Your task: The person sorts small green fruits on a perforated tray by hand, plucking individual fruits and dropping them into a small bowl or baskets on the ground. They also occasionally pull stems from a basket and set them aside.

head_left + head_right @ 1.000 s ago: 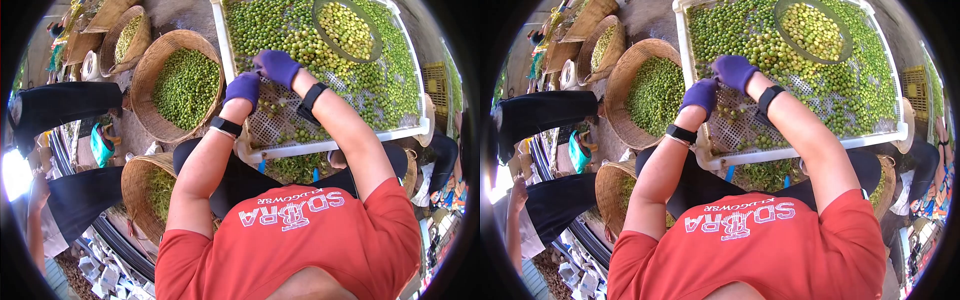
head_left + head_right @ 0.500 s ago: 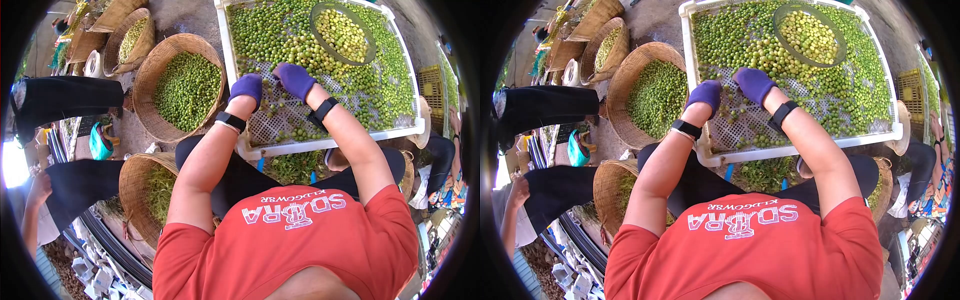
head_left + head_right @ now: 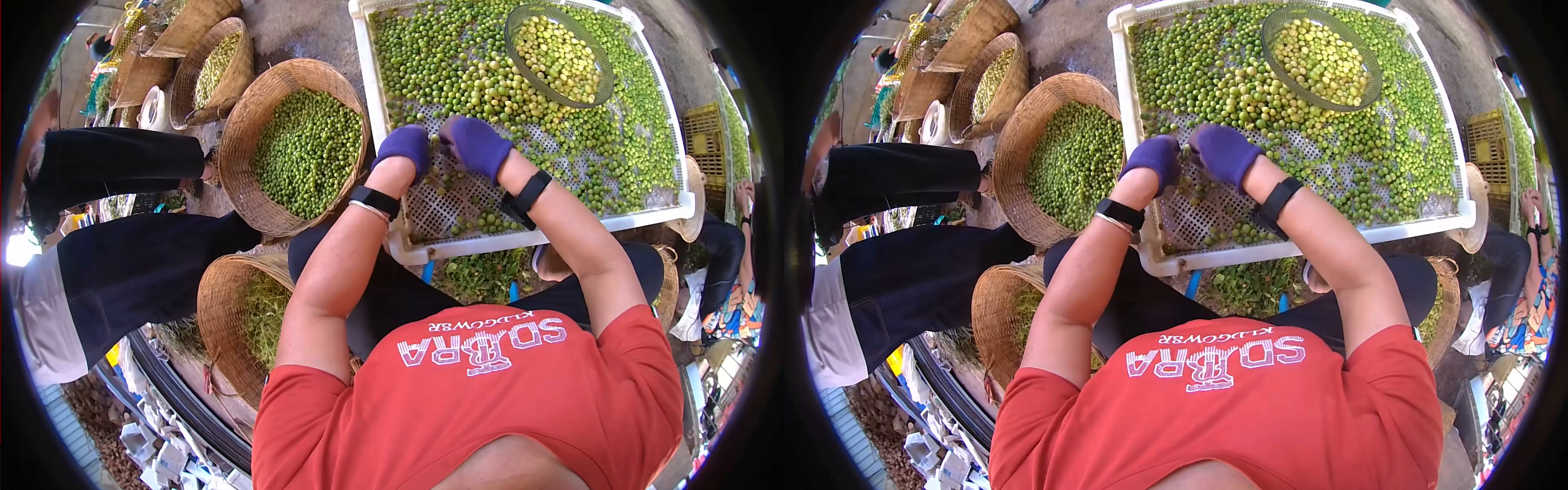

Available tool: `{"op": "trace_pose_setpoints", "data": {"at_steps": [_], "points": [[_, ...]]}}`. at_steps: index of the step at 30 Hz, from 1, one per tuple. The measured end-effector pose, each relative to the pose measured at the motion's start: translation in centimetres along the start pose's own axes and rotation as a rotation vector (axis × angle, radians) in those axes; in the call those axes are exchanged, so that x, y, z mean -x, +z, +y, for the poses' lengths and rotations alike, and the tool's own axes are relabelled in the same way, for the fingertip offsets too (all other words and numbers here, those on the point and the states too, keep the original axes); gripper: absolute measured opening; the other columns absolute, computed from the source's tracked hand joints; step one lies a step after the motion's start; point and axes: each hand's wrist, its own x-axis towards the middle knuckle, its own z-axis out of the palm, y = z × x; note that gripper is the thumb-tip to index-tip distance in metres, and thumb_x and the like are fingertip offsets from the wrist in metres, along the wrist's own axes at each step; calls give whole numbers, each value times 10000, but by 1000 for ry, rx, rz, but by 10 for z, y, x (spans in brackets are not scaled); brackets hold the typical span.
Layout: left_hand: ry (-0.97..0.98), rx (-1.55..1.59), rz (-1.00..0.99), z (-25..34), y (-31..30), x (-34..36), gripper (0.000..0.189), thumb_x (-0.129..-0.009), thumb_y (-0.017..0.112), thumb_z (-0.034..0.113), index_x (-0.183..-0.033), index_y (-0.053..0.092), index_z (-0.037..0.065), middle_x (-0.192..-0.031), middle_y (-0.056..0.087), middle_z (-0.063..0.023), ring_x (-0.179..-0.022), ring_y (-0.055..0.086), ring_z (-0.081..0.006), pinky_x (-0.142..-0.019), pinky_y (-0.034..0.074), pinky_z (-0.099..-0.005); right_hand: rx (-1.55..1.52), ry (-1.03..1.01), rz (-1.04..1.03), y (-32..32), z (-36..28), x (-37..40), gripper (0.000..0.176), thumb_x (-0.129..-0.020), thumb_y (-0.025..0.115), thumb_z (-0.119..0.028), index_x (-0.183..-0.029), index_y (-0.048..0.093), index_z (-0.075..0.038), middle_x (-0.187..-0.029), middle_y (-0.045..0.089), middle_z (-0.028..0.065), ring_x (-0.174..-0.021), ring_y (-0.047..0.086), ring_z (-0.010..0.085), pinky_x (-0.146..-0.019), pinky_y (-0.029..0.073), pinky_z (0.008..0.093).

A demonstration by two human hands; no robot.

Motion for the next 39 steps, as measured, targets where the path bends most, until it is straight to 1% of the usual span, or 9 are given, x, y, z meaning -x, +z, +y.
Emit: {"op": "trace_pose_setpoints", "data": {"at_steps": [4,6,8,10,11,27,34,37,39], "points": [[-135,386,-42,4,-31,6,218,-709,619,121,-894,665,15,-798,675,-139,-693,653,-240,-649,530,-334,-10,-16,37,-1,4,-21,220,-713,681,-127,-904,605,-47,-937,608,190,-855,604,378,-741,493,448],[-294,1332,-112,-11,-28,10,126,-764,581,72,-881,627,65,-678,586,-51,-569,532,-114,-468,413,-248,30,74,-101,0,-8,-25,249,-728,695,-180,-926,619,-48,-964,622,199,-870,617,377,-755,505,439],[522,752,200,-44,-12,8,128,-793,556,65,-920,573,78,-712,559,-47,-588,532,-123,-451,396,-227,-16,-3,-58,8,-1,-18,240,-707,713,-195,-868,628,-38,-902,630,204,-858,619,378,-740,507,438],[-242,1837,-253,-38,-24,7,174,-797,569,105,-967,531,96,-758,555,-67,-603,525,-131,-455,403,-216,-38,-24,-37,12,6,-23,206,-709,697,-188,-830,631,-34,-852,628,210,-816,617,384,-709,503,445],[-267,2014,-286,-39,-23,10,226,-799,600,164,-997,517,93,-776,561,-80,-590,503,-128,-462,410,-206,-61,-36,-38,8,10,-27,166,-724,651,-179,-798,631,-32,-791,613,220,-743,601,396,-656,486,459],[-152,2316,-472,-21,-27,15,192,-931,558,264,-939,535,73,-872,610,-85,-683,587,-140,-449,476,-189,-330,185,128,35,14,-53,224,-804,601,-279,-935,604,-97,-827,627,175,-771,610,398,-625,488,453],[-46,2095,-307,-29,-12,9,234,-871,621,220,-1009,575,37,-905,628,-90,-753,593,-140,-549,469,-196,-70,72,61,-3,7,-35,159,-828,563,-202,-870,616,-57,-820,603,203,-761,601,396,-650,489,474],[238,1497,4,-35,-19,7,308,-904,540,323,-1036,619,56,-832,609,-22,-665,551,-92,-541,414,-208,82,120,100,-24,40,-29,170,-840,524,-214,-853,614,-70,-822,604,207,-751,597,402,-655,482,496],[-51,1368,-157,-29,-46,17,317,-898,528,366,-989,633,81,-731,566,15,-567,450,-74,-516,374,-221,62,128,201,-49,73,-26,158,-853,507,-192,-911,588,-69,-839,608,219,-789,608,399,-667,483,498]]}}
